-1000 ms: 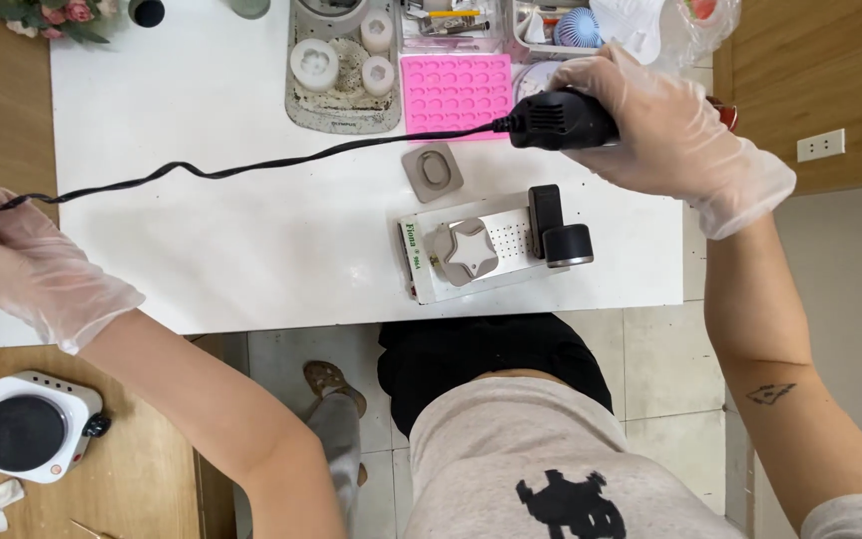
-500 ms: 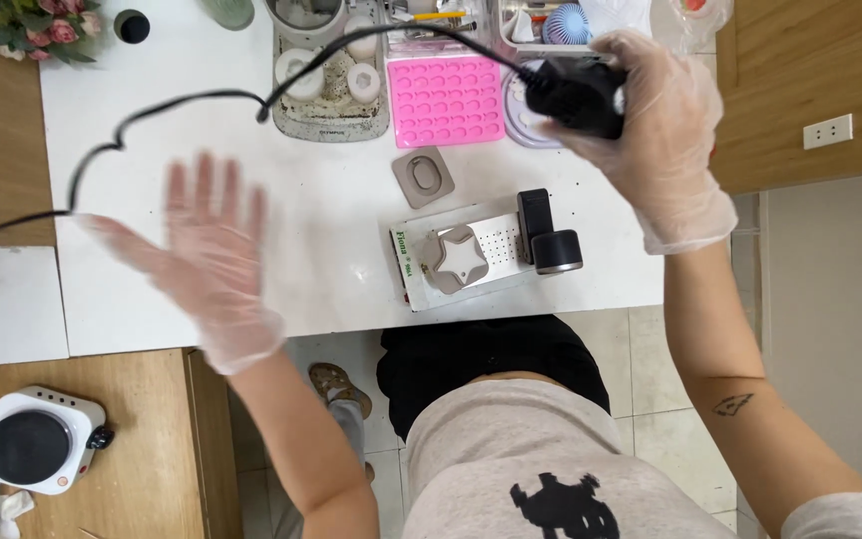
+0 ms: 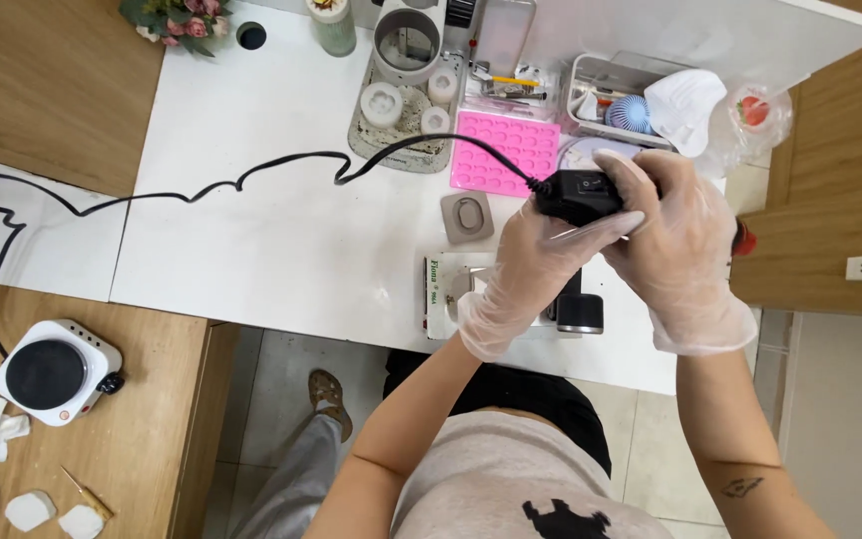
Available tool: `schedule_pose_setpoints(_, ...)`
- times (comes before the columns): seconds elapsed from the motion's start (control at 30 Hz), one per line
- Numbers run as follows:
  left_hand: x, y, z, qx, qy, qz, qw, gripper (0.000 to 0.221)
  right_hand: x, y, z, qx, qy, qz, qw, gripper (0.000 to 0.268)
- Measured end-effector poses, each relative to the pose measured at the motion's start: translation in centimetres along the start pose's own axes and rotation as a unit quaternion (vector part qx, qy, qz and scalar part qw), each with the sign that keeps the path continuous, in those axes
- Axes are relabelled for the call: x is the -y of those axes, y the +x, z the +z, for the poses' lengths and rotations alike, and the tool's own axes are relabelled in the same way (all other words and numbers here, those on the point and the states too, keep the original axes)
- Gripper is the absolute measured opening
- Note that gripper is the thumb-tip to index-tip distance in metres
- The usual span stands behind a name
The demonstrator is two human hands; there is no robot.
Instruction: Melting and shaping small wax pieces into a star-shaped mold using a heat gun.
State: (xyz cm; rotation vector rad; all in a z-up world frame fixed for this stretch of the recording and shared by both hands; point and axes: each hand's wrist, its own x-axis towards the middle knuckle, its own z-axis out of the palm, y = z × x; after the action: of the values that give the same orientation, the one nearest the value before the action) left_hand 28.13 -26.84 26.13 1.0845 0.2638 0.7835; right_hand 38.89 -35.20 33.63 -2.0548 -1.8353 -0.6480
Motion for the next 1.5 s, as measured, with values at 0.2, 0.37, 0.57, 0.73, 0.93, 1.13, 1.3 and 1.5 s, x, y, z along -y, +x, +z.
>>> schedule_pose_setpoints(0.2, -3.7, 2.1, -0.9, 0.104, 0.046, 0.051, 0.992, 0.046, -2.8, -0.7, -0.9, 0.106, 0.302, 0.210, 0.924, 0.074)
schedule_pose_setpoints(0.37, -2.2, 2.2, -2.8, 0.171, -0.047, -0.007, 0.984, 0.050, -5.2, 0.8, -2.7, 0.273, 0.529, 0.236, 0.768, 0.080)
schedule_pose_setpoints(0.57, -2.4, 2.4, -0.3, 0.114, -0.102, 0.028, 0.988, 0.066, -5.1, -0.4, -1.0, 0.261, 0.404, 0.224, 0.848, 0.059)
schedule_pose_setpoints(0.73, 1.3, 1.8, 1.4, -0.044, -0.026, 0.022, 0.998, 0.056, -1.9, -0.2, -0.1, 0.066, 0.100, 0.128, 0.984, 0.048)
schedule_pose_setpoints(0.93, -1.2, 3.1, 0.4, 0.025, -0.094, 0.042, 0.994, 0.049, -2.1, 0.3, -1.5, 0.060, 0.174, 0.169, 0.968, 0.058)
schedule_pose_setpoints(1.13, -3.1, 4.1, -2.8, 0.244, 0.052, 0.085, 0.965, 0.052, -10.8, -3.9, 3.1, 0.263, 0.524, 0.258, 0.768, 0.099)
schedule_pose_setpoints(1.3, -5.0, 5.0, -1.8, 0.219, -0.066, 0.036, 0.973, 0.065, -10.6, -2.9, 3.1, 0.296, 0.604, 0.341, 0.657, 0.055)
schedule_pose_setpoints(1.5, 2.6, 5.4, -0.7, -0.093, -0.149, -0.068, 0.982, 0.052, -4.4, 1.1, 2.5, 0.037, 0.185, 0.068, 0.980, 0.052)
